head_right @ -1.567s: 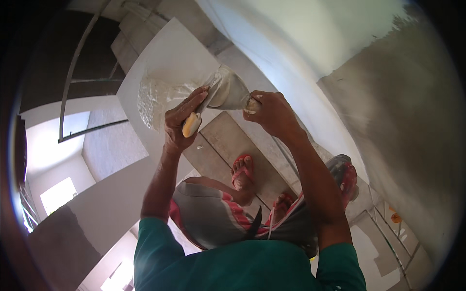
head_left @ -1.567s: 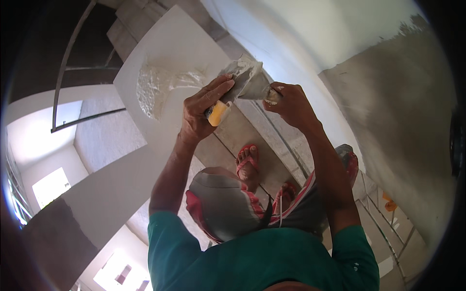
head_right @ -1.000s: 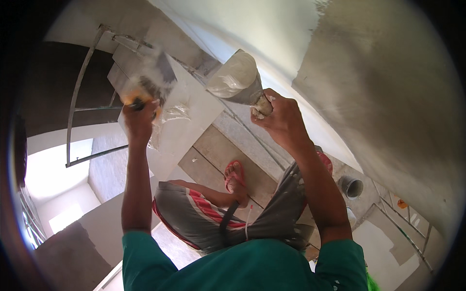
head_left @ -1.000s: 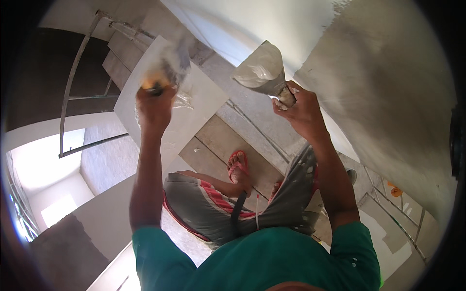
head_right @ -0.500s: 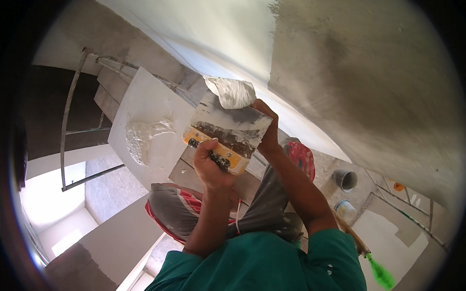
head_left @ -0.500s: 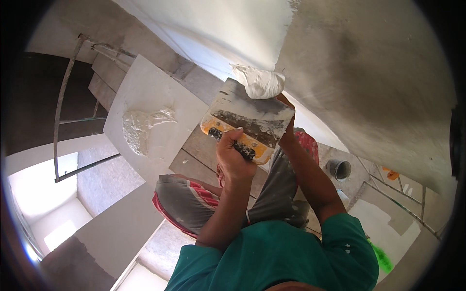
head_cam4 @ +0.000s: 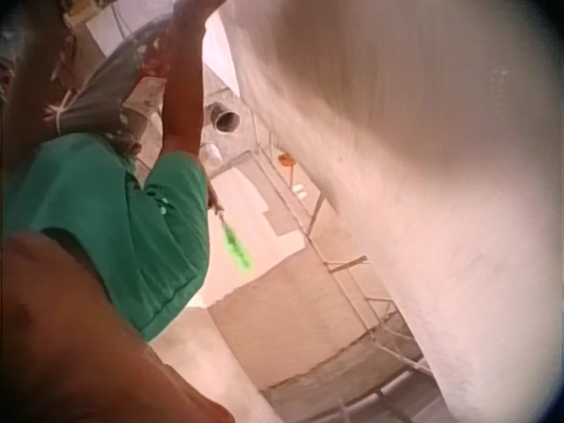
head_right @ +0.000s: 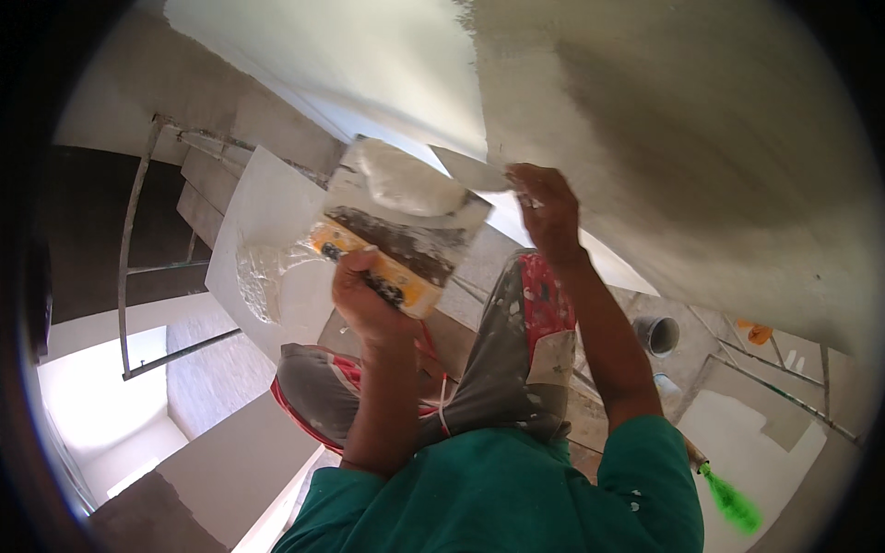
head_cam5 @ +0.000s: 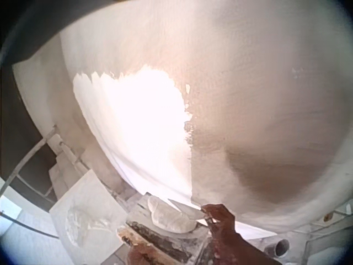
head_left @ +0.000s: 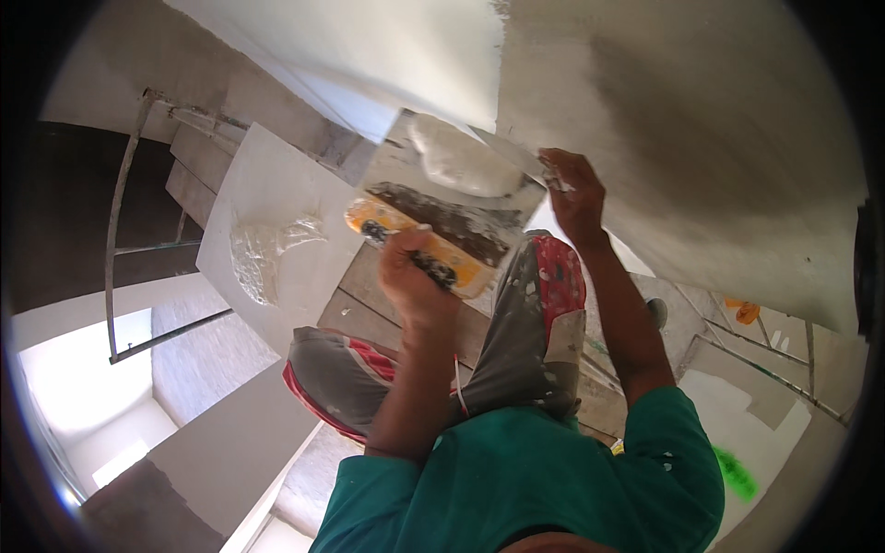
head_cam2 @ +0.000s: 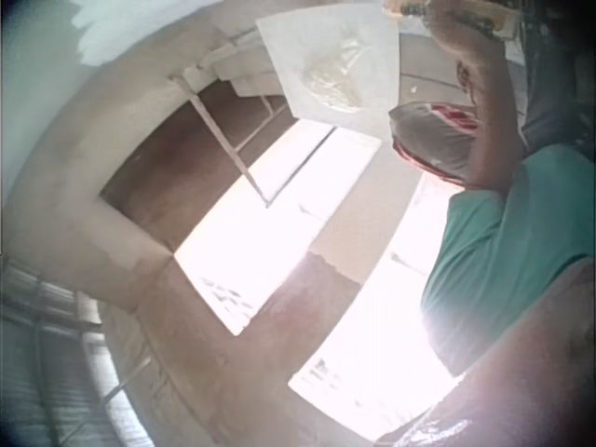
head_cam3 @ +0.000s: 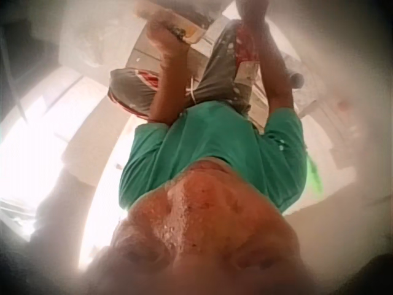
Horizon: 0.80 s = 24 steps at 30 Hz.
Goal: The person applies plaster to a ceiling using a trowel and a hawk. They repeatedly scoop plaster from the hawk and spread it across the ceiling surface in smooth strokes.
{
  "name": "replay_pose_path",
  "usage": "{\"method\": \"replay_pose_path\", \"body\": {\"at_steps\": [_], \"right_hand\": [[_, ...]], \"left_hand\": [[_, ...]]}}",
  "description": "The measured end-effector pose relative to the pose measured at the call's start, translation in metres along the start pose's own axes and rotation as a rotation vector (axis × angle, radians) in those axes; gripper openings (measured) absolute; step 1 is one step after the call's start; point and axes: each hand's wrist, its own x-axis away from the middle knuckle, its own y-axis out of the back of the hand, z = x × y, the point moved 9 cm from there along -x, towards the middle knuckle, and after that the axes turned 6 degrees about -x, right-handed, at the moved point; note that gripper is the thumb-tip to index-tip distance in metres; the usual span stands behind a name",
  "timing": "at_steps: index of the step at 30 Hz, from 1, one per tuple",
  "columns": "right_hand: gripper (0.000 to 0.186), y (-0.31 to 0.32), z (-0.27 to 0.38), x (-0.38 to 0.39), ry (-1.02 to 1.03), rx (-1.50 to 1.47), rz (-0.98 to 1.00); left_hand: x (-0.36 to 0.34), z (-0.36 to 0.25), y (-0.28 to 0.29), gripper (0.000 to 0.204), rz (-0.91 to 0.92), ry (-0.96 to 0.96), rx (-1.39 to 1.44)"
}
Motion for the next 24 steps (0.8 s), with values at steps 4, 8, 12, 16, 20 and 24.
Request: {"method": "replay_pose_path", "body": {"at_steps": [4,8,12,16,20,24], "right_hand": [[0.025,0.107,-0.042,0.015,-0.129,0.355,-0.167],[0.039,0.239,-0.021,0.006,-0.388,0.775,-0.377],[0.044,0.355,0.024,0.015,-0.292,0.941,-0.666],[0.036,0.429,0.018,0.022,-0.123,0.929,-0.601],[0.037,0.461,0.004,0.039,-0.17,1.099,-0.534],[0.038,0.473,-0.006,0.055,-0.221,1.14,-0.514]], "left_hand": [[-0.018,-0.016,-0.009,0.032,0.09,-0.063,-0.012],[-0.05,-0.007,0.026,0.033,0.057,-0.049,-0.083],[-0.096,0.033,0.076,0.042,0.056,0.013,-0.203],[-0.144,0.09,0.137,0.033,0.034,0.158,-0.158],[-0.179,0.152,0.176,0.028,-0.02,0.277,-0.169],[-0.247,0.218,0.271,0.029,-0.068,0.328,-0.185]]}}
